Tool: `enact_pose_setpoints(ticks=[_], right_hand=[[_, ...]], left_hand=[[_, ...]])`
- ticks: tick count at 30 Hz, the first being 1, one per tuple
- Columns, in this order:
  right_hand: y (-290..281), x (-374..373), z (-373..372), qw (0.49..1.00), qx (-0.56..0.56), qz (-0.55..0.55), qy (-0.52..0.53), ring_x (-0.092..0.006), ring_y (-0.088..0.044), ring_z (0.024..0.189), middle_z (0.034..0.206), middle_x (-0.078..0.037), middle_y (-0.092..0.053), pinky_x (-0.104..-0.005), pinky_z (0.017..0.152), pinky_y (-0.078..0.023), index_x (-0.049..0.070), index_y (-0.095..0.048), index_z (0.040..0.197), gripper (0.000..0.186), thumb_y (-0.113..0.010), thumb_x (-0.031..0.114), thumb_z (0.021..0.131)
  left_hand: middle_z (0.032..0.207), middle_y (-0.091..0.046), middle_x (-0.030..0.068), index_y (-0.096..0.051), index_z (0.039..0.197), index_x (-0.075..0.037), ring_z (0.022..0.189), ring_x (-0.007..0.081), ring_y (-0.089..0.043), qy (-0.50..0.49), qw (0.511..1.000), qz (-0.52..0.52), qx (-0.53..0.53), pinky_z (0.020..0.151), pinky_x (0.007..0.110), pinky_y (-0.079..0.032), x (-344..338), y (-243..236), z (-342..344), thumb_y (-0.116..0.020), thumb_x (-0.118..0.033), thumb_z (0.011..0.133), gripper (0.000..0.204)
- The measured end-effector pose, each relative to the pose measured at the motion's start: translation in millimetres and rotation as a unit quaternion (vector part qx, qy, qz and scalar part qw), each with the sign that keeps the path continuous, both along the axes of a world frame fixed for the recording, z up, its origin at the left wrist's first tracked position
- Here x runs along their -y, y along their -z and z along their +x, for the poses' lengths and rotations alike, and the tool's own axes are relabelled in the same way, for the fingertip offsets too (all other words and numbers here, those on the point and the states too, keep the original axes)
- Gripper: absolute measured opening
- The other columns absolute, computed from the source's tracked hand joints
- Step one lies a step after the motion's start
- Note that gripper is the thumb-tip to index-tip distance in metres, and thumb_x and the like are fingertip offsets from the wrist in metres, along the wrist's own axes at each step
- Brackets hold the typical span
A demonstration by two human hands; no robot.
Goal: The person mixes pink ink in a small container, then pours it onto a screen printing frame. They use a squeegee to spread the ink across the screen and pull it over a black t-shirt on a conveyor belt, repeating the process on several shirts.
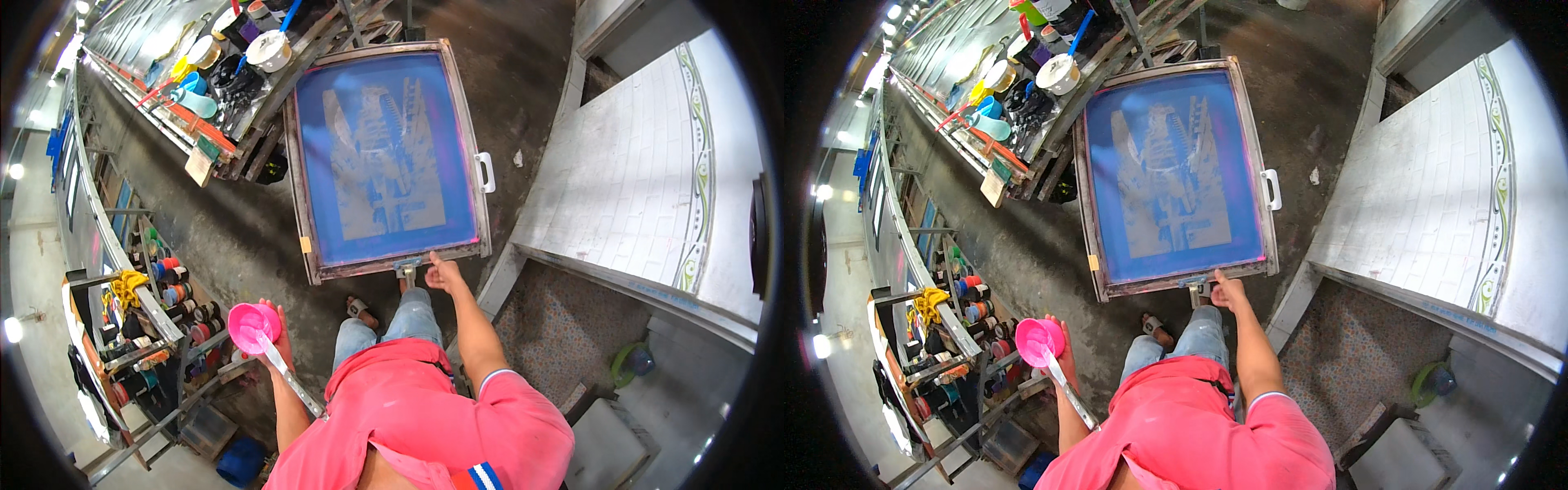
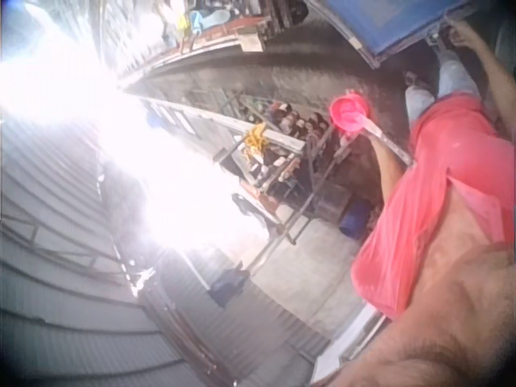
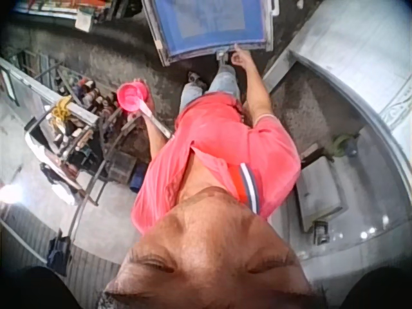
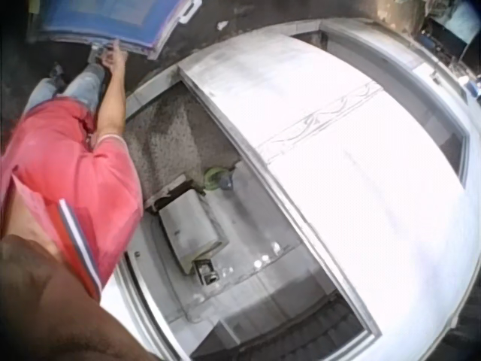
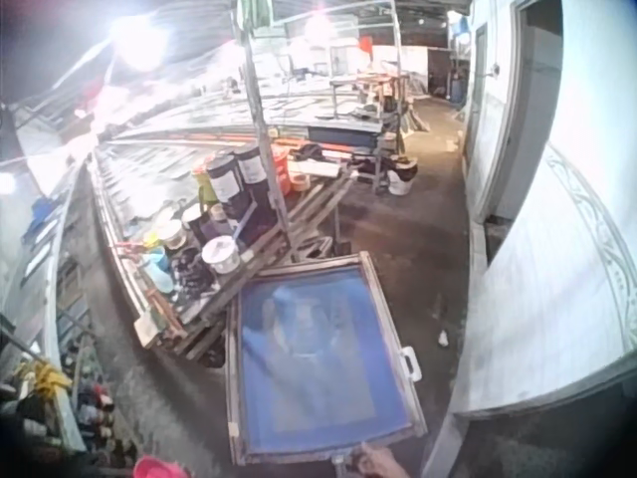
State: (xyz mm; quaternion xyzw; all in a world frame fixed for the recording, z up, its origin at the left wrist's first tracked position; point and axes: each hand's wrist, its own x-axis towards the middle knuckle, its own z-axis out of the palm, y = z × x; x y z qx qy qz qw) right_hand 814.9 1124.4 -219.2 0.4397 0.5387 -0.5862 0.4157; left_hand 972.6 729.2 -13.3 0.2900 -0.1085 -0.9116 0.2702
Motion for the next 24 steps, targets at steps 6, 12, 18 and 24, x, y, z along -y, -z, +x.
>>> enact_pose_setpoints(ticks=[6,12,18,24], right_hand=[[-40,-2,-54,0.725,-0.455,0.379,-0.352,-0.0402,-0.061,0.093,0.095,-0.021,-0.066,-0.0461,0.086,-0.049,-0.003,-0.066,0.097,0.044,-0.054,0.039,0.092],[-2,58,-195,0.628,-0.448,0.518,-0.371,-0.0383,-0.015,0.145,0.154,-0.023,-0.023,-0.0552,0.116,-0.011,-0.007,-0.033,0.142,0.072,-0.052,0.042,0.093],[-11,221,-113,0.467,-0.711,0.039,-0.524,-0.0357,-0.028,0.14,0.149,-0.017,-0.037,-0.0557,0.116,-0.013,0.002,-0.04,0.141,0.083,-0.065,0.051,0.079],[-8,129,-177,0.53,-0.578,0.367,-0.5,-0.0372,-0.025,0.142,0.149,-0.021,-0.034,-0.0541,0.117,-0.01,0.0,-0.039,0.141,0.07,-0.055,0.045,0.09]], left_hand=[[0.146,-0.04,0.0202,-0.037,0.143,-0.006,0.133,0.0372,-0.041,-0.03,0.999,0.0,0.03,0.115,0.055,-0.027,-13,3,13,-0.048,-0.035,0.097,0.055],[0.15,-0.036,0.0182,-0.033,0.146,-0.008,0.136,0.0351,-0.038,-0.101,0.991,-0.002,0.083,0.117,0.052,-0.023,-18,-14,29,-0.041,-0.03,0.101,0.051],[0.149,-0.037,0.0174,-0.033,0.146,-0.007,0.136,0.0337,-0.039,-0.146,0.984,-0.012,0.106,0.117,0.05,-0.024,-28,-29,42,-0.041,-0.026,0.101,0.049],[0.147,-0.04,0.0184,-0.036,0.144,-0.005,0.134,0.0347,-0.04,-0.115,0.989,-0.033,0.087,0.116,0.05,-0.025,-26,-19,64,-0.043,-0.031,0.1,0.052]])
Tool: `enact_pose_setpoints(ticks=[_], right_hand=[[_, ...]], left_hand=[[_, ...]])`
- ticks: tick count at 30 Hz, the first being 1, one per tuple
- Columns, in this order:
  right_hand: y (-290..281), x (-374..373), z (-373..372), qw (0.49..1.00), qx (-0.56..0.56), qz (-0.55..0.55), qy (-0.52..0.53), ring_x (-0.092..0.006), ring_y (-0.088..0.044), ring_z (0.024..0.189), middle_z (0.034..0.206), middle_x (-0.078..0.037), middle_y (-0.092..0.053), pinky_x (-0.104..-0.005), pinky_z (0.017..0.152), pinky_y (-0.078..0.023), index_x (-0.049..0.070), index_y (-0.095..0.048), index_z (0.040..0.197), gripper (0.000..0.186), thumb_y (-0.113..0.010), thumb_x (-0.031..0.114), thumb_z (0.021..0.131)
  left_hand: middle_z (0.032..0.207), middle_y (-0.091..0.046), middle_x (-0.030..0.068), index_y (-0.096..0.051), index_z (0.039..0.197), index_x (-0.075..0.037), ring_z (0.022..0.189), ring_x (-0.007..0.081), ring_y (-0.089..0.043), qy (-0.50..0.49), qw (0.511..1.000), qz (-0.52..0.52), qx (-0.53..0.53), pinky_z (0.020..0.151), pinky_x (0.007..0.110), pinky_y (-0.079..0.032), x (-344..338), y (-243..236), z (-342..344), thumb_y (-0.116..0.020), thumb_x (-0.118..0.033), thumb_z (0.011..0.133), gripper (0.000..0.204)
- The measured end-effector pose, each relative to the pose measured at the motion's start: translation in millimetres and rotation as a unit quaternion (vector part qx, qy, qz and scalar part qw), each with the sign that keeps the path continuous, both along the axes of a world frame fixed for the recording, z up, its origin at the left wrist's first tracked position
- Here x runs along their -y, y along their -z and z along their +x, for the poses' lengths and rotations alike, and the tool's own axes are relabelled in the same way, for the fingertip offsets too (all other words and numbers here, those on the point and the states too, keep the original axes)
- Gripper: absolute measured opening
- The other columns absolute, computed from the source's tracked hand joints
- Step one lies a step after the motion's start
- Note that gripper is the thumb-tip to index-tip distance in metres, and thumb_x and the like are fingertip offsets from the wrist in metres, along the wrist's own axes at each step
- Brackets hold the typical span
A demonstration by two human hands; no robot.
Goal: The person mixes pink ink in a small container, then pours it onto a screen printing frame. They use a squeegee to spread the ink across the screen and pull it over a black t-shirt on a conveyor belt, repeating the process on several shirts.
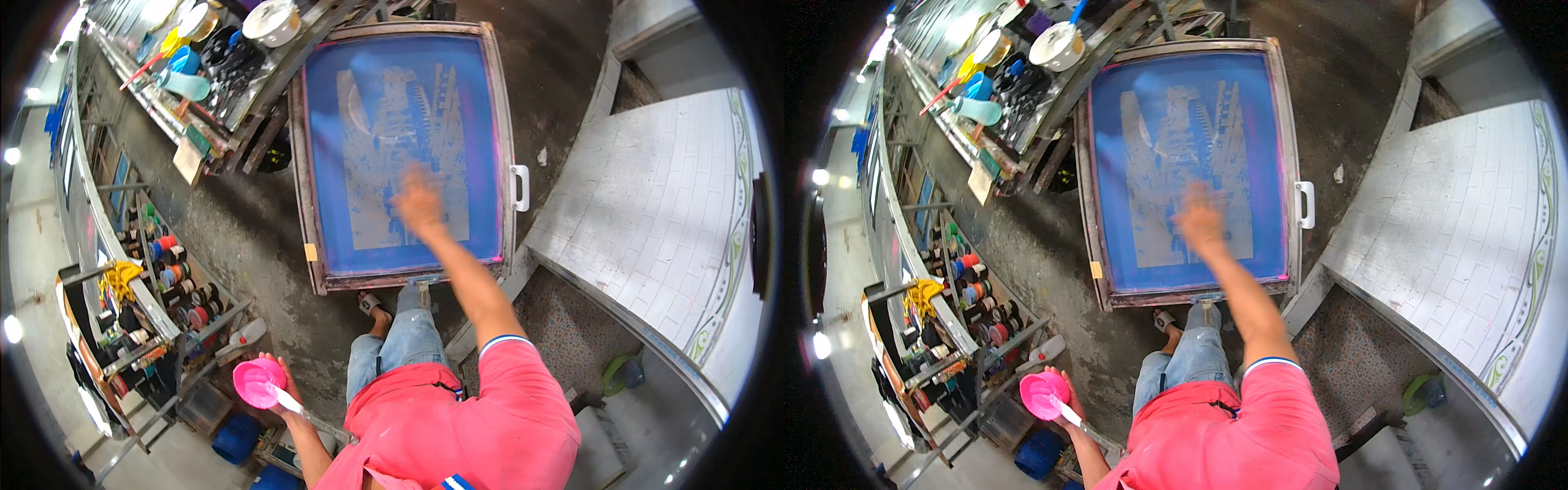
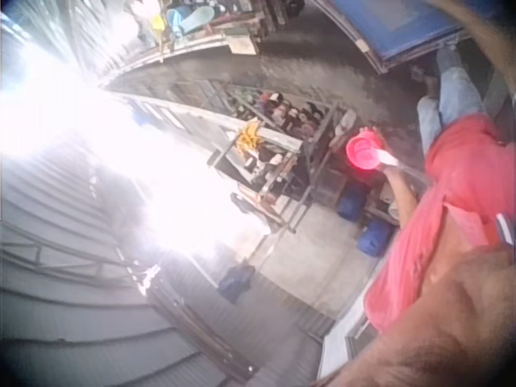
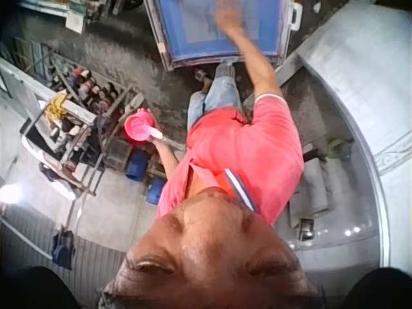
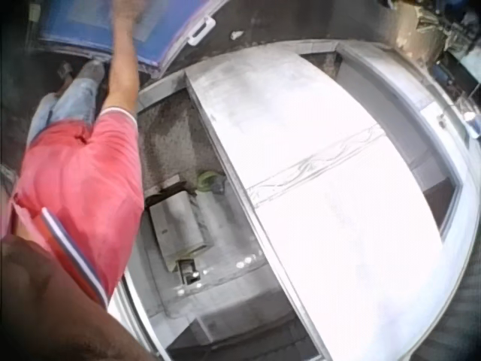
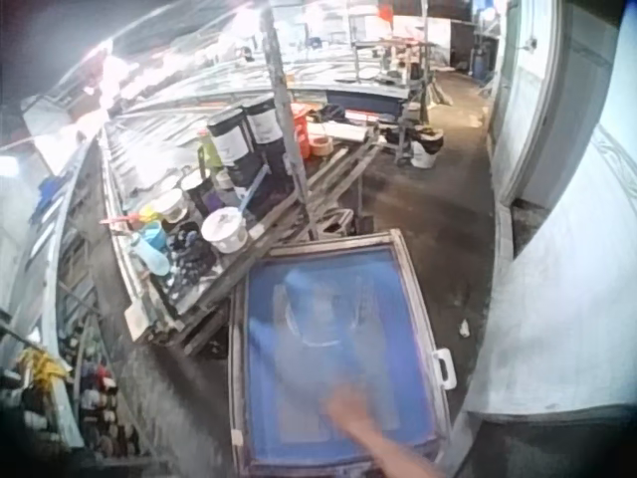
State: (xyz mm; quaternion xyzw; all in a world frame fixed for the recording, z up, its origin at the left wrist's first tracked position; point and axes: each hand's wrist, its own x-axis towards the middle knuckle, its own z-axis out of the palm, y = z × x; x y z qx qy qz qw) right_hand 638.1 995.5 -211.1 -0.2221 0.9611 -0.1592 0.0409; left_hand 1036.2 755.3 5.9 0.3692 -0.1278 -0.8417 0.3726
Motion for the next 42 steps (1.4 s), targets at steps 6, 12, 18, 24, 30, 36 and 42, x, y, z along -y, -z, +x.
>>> enact_pose_setpoints(ticks=[6,12,18,24,30,36,42], right_hand=[[-46,-115,32,0.979,0.083,-0.012,0.184,-0.0338,-0.058,0.113,0.12,-0.02,-0.063,-0.0439,0.094,-0.046,-0.001,-0.06,0.117,0.045,-0.051,0.037,0.095],[-196,-27,183,0.609,0.696,-0.34,0.174,-0.0168,-0.066,0.072,0.091,-0.013,-0.071,-0.0319,0.068,-0.053,-0.001,-0.065,0.108,0.054,-0.047,0.049,0.098],[-246,29,260,0.563,0.737,-0.369,0.066,-0.0186,-0.066,0.067,0.092,-0.01,-0.063,-0.0326,0.061,-0.057,0.0,-0.051,0.122,0.031,-0.051,0.02,0.099],[-299,-4,230,0.973,0.142,0.152,-0.098,-0.0299,-0.069,0.069,0.079,-0.014,-0.068,-0.0394,0.061,-0.056,0.002,-0.068,0.089,0.02,-0.06,0.02,0.085],[-363,63,218,0.943,-0.086,0.222,-0.234,-0.0284,-0.069,0.077,0.081,-0.017,-0.068,-0.0388,0.063,-0.055,0.006,-0.068,0.08,0.012,-0.058,0.012,0.079],[-403,121,248,0.896,-0.007,0.272,-0.35,-0.0314,-0.07,0.073,0.074,-0.017,-0.069,-0.0408,0.066,-0.056,0.004,-0.071,0.076,0.02,-0.056,0.017,0.08],[-418,151,268,0.854,0.041,0.335,-0.397,-0.0344,-0.07,0.076,0.079,-0.021,-0.069,-0.0451,0.066,-0.056,0.002,-0.072,0.08,0.024,-0.053,0.018,0.081]], left_hand=[[0.142,-0.046,0.0187,-0.043,0.139,-0.009,0.13,0.0361,-0.046,0.057,0.996,0.06,-0.013,0.111,0.057,-0.032,12,45,-3,-0.041,-0.045,0.098,0.055],[0.144,-0.041,0.0234,-0.039,0.141,-0.006,0.13,0.0417,-0.043,0.209,0.956,0.111,-0.174,0.111,0.059,-0.03,13,88,-70,-0.045,-0.051,0.095,0.065],[0.133,-0.052,0.0221,-0.045,0.136,-0.003,0.12,0.0437,-0.051,0.334,0.917,0.079,-0.205,0.101,0.062,-0.041,-8,84,-124,-0.048,-0.049,0.091,0.065],[0.127,-0.059,0.0121,-0.052,0.13,-0.007,0.115,0.0301,-0.057,0.368,0.92,0.074,-0.111,0.1,0.05,-0.046,-12,85,-116,-0.037,-0.051,0.098,0.056],[0.13,-0.056,0.0136,-0.05,0.132,-0.009,0.118,0.032,-0.055,0.382,0.9,0.142,-0.153,0.099,0.055,-0.045,-7,71,-82,-0.035,-0.052,0.098,0.057],[0.134,-0.053,0.0153,-0.047,0.135,-0.007,0.123,0.0329,-0.052,0.332,0.924,0.136,-0.134,0.1,0.056,-0.045,14,61,-54,-0.033,-0.055,0.098,0.062],[0.131,-0.055,0.014,-0.048,0.133,-0.007,0.12,0.0312,-0.053,0.312,0.928,0.108,-0.171,0.1,0.056,-0.044,41,65,-33,-0.038,-0.054,0.097,0.06]])
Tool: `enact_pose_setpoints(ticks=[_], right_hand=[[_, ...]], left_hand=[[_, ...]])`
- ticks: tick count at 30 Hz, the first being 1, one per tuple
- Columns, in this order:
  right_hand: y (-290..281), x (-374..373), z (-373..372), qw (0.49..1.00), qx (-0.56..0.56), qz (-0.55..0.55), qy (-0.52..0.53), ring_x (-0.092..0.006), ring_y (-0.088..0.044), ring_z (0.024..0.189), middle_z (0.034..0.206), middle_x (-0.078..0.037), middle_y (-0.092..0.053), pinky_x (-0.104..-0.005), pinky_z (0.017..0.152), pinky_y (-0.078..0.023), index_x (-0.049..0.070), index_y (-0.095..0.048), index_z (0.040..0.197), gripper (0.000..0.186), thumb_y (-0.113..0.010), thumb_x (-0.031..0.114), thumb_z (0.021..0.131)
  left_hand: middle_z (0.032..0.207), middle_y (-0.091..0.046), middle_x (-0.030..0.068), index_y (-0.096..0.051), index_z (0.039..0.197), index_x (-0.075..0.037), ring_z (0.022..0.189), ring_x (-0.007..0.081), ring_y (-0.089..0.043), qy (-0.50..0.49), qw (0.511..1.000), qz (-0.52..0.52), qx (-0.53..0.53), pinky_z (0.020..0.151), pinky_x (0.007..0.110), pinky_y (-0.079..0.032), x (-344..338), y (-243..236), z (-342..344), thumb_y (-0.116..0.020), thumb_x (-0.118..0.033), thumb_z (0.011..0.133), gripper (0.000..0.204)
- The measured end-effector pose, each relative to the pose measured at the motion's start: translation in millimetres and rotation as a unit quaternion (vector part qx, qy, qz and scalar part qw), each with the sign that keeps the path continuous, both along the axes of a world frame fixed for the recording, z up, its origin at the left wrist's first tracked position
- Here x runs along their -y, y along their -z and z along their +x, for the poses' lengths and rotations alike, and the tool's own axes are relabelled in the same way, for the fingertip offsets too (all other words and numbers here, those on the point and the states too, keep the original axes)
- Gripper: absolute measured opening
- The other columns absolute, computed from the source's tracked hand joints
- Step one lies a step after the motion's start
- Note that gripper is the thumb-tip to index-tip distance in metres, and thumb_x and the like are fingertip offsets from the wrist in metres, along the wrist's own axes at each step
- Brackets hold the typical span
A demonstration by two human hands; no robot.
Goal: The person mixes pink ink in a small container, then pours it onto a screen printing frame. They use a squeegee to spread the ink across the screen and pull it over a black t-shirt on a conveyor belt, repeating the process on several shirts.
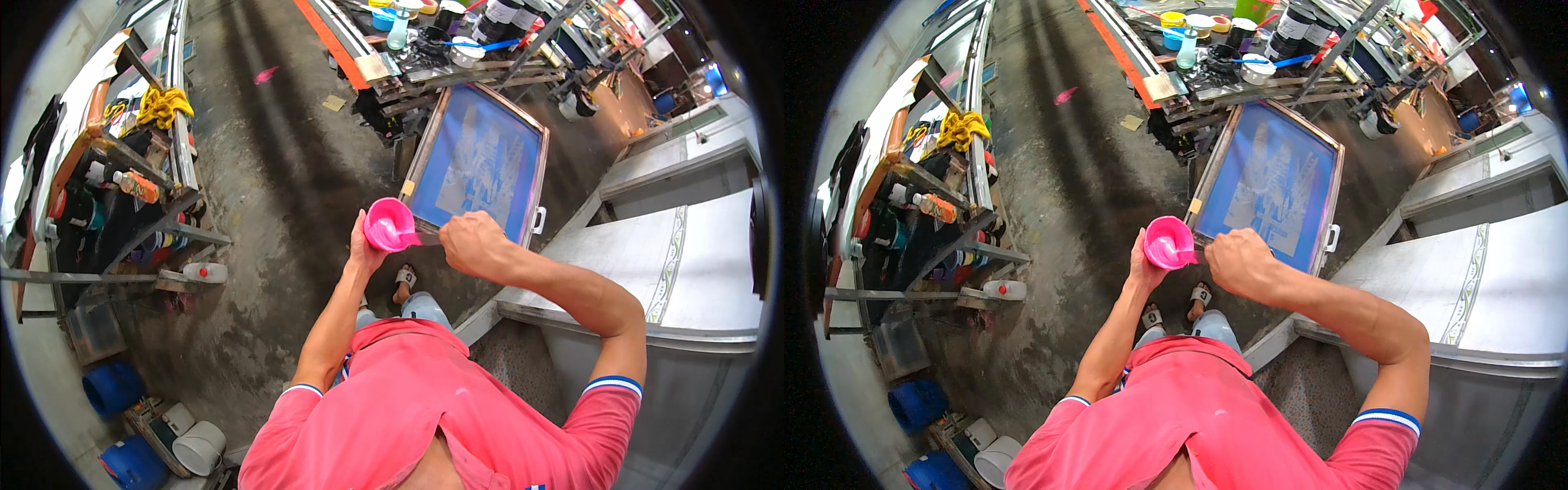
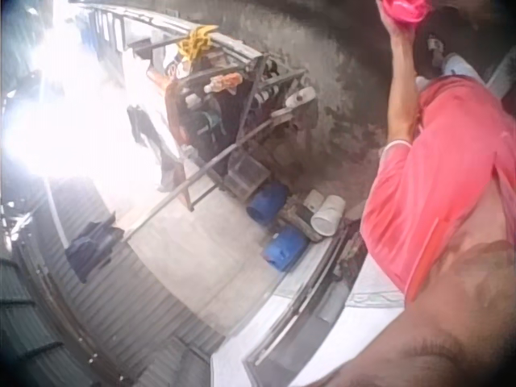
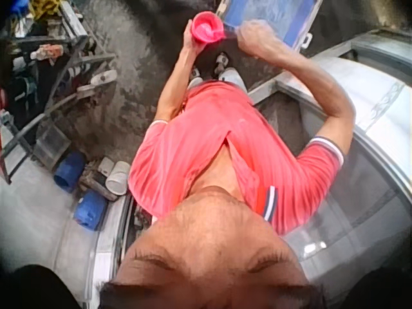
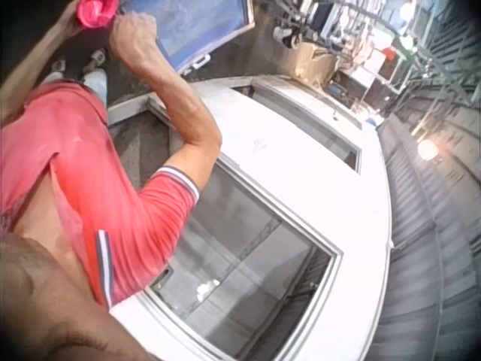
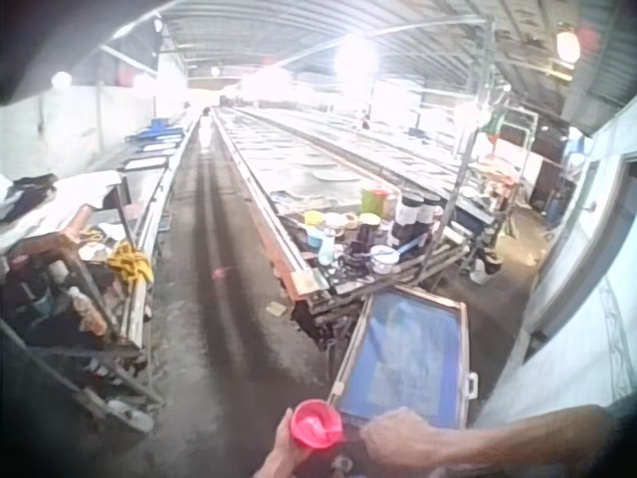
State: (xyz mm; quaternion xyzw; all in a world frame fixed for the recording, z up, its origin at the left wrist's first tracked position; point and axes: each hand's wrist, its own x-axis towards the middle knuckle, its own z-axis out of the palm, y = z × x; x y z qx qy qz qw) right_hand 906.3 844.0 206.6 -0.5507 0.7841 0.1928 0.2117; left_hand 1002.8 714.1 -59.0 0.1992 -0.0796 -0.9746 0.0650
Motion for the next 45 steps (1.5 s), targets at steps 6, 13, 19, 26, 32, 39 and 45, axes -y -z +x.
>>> enact_pose_setpoints(ticks=[6,13,19,26,32,39,45], right_hand=[[11,1,-3,0.998,-0.041,-0.027,0.03,-0.0347,-0.07,0.081,0.082,-0.022,-0.07,-0.0423,0.069,-0.057,0.002,-0.073,0.083,0.025,-0.056,0.019,0.079],[13,-10,-19,0.996,-0.016,-0.066,0.056,-0.0361,-0.07,0.079,0.078,-0.023,-0.069,-0.0449,0.071,-0.056,0.001,-0.073,0.079,0.027,-0.056,0.022,0.081],[25,-36,-53,0.99,-0.031,-0.095,0.097,-0.0348,-0.071,0.079,0.081,-0.021,-0.07,-0.0455,0.069,-0.057,0.0,-0.072,0.081,0.026,-0.055,0.02,0.081],[28,-88,-99,0.991,-0.025,-0.121,0.052,-0.0348,-0.07,0.078,0.081,-0.022,-0.069,-0.0449,0.068,-0.056,0.0,-0.072,0.084,0.026,-0.056,0.021,0.084],[38,-124,-143,0.988,0.073,-0.11,0.081,-0.0317,-0.071,0.08,0.082,-0.02,-0.071,-0.0437,0.068,-0.057,0.001,-0.073,0.084,0.025,-0.057,0.019,0.078],[59,-147,-175,0.989,0.09,-0.113,0.042,-0.0306,-0.071,0.074,0.077,-0.019,-0.07,-0.0422,0.064,-0.056,0.002,-0.072,0.076,0.02,-0.058,0.016,0.076],[56,-163,-158,0.992,0.102,-0.064,0.046,-0.0328,-0.071,0.073,0.076,-0.021,-0.069,-0.0435,0.062,-0.056,0.003,-0.072,0.076,0.02,-0.058,0.017,0.075]], left_hand=[[0.131,-0.055,0.0139,-0.048,0.133,-0.007,0.121,0.0316,-0.053,-0.016,0.998,-0.012,-0.066,0.1,0.055,-0.045,13,-23,4,-0.039,-0.055,0.097,0.061],[0.133,-0.053,0.0138,-0.047,0.134,-0.009,0.122,0.0329,-0.052,-0.026,0.996,-0.028,-0.076,0.099,0.057,-0.045,11,-27,-6,-0.037,-0.055,0.097,0.061],[0.132,-0.054,0.0135,-0.048,0.134,-0.009,0.12,0.0325,-0.053,-0.06,0.994,-0.037,-0.085,0.097,0.056,-0.047,-13,-24,-26,-0.036,-0.055,0.097,0.06],[0.126,-0.058,0.0135,-0.051,0.131,-0.008,0.115,0.0315,-0.057,-0.117,0.986,-0.059,-0.1,0.095,0.052,-0.049,-73,-25,-77,-0.041,-0.046,0.098,0.051],[0.125,-0.058,0.0122,-0.052,0.13,-0.01,0.114,0.0329,-0.057,-0.124,0.986,-0.053,-0.095,0.092,0.054,-0.051,-119,-12,-95,-0.05,-0.04,0.095,0.046],[0.124,-0.059,0.0113,-0.052,0.13,-0.009,0.112,0.0298,-0.059,-0.109,0.984,-0.118,-0.075,0.094,0.051,-0.049,-143,-9,-117,-0.042,-0.051,0.097,0.054],[0.123,-0.06,0.0099,-0.052,0.13,-0.01,0.114,0.0279,-0.057,-0.097,0.994,-0.031,0.024,0.094,0.052,-0.049,-151,8,-119,-0.041,-0.054,0.097,0.056]])
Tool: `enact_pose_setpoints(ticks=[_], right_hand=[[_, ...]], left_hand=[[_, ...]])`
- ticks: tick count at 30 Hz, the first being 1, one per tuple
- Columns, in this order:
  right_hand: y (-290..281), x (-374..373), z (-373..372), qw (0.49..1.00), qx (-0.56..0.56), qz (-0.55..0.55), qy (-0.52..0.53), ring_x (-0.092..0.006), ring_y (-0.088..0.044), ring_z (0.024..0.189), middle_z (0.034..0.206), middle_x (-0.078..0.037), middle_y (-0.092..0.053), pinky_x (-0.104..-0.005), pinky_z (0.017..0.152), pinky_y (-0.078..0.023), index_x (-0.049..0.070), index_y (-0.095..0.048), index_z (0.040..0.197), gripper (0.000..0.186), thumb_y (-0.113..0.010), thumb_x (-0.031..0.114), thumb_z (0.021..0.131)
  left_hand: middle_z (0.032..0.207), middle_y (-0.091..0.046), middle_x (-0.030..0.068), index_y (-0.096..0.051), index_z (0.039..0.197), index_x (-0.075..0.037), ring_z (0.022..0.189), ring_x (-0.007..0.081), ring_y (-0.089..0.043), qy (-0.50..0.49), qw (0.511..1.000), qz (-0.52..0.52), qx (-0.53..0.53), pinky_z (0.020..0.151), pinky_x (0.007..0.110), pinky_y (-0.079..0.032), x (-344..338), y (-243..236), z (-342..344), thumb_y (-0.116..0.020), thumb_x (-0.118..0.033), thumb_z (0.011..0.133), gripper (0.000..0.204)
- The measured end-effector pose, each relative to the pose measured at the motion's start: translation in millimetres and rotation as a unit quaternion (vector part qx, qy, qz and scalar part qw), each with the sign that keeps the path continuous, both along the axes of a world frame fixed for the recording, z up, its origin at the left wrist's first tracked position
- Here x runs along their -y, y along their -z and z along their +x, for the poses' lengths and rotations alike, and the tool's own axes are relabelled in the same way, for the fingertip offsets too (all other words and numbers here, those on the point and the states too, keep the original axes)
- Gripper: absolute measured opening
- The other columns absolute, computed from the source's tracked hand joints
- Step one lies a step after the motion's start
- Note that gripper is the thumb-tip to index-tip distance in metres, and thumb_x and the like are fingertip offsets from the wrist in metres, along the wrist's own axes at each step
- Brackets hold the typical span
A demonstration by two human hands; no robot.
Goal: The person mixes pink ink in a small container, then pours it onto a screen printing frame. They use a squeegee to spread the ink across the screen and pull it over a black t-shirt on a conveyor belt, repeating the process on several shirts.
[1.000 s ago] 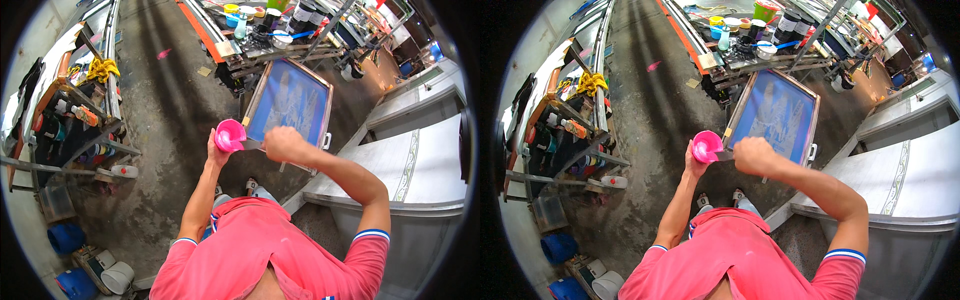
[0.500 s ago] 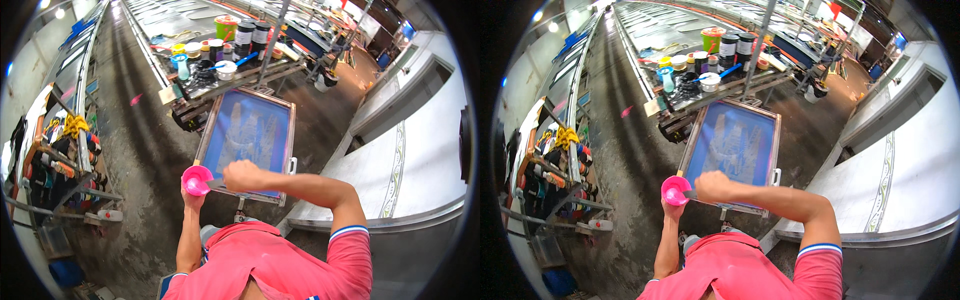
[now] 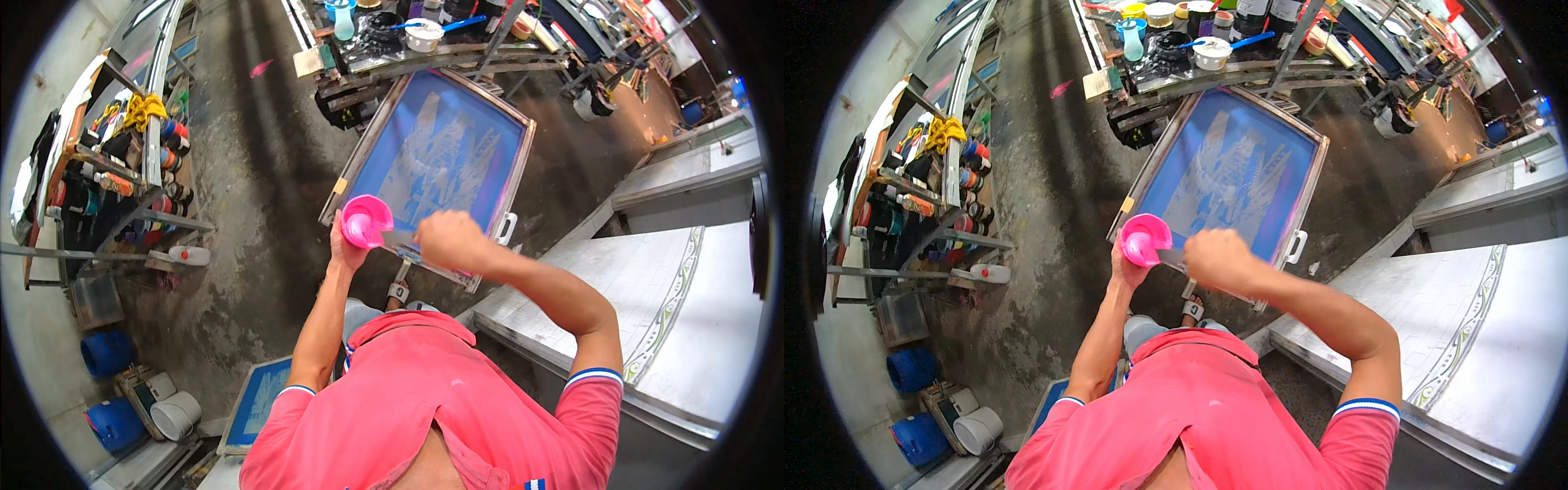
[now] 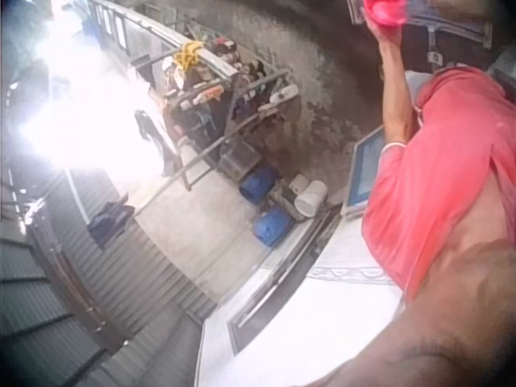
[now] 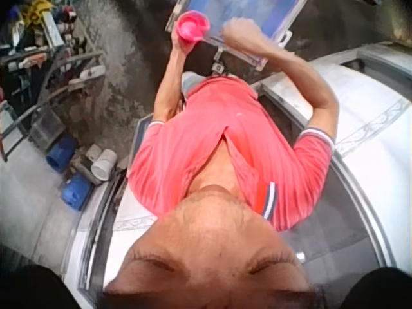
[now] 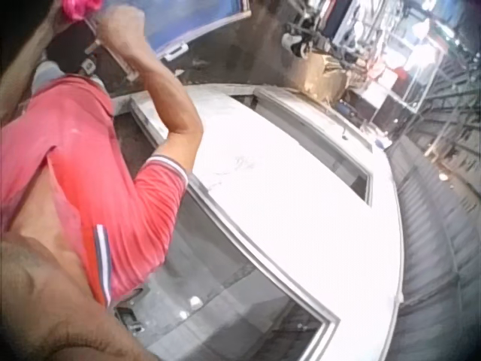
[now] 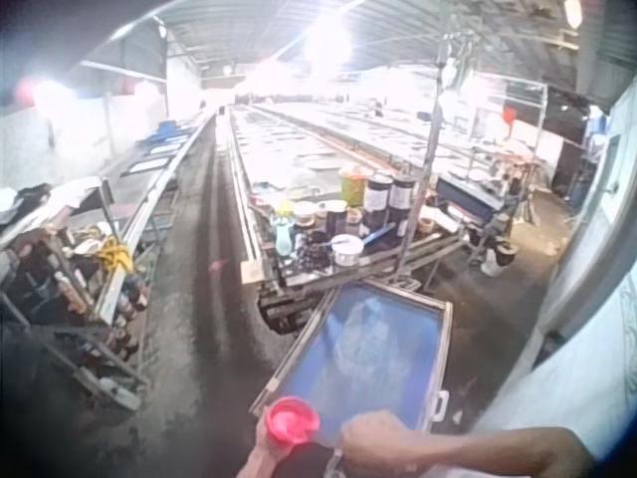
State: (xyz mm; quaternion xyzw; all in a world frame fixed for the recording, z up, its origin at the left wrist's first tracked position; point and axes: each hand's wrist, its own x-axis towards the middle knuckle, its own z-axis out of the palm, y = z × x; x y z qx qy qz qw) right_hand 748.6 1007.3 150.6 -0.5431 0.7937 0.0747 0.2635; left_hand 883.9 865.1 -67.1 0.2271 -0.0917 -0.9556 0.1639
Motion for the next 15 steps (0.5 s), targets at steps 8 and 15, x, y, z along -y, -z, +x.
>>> enact_pose_setpoints(ticks=[8,15], right_hand=[[21,-22,-13,0.996,0.013,-0.037,0.076,-0.0358,-0.069,0.07,0.076,-0.024,-0.067,-0.0449,0.064,-0.055,0.0,-0.07,0.077,0.023,-0.056,0.017,0.079],[26,-47,-24,0.977,-0.102,-0.187,-0.022,-0.0314,-0.064,0.082,0.081,-0.015,-0.062,-0.0444,0.072,-0.051,0.007,-0.068,0.081,0.012,-0.059,0.014,0.08]], left_hand=[[0.13,-0.057,0.0117,-0.051,0.131,-0.008,0.121,0.0308,-0.053,0.043,0.999,0.017,0.018,0.103,0.052,-0.042,-12,7,-4,-0.037,-0.052,0.098,0.057],[0.131,-0.056,0.0155,-0.05,0.133,-0.005,0.12,0.0326,-0.054,0.059,0.997,-0.022,0.034,0.102,0.052,-0.043,-11,16,-16,-0.036,-0.053,0.098,0.061]])
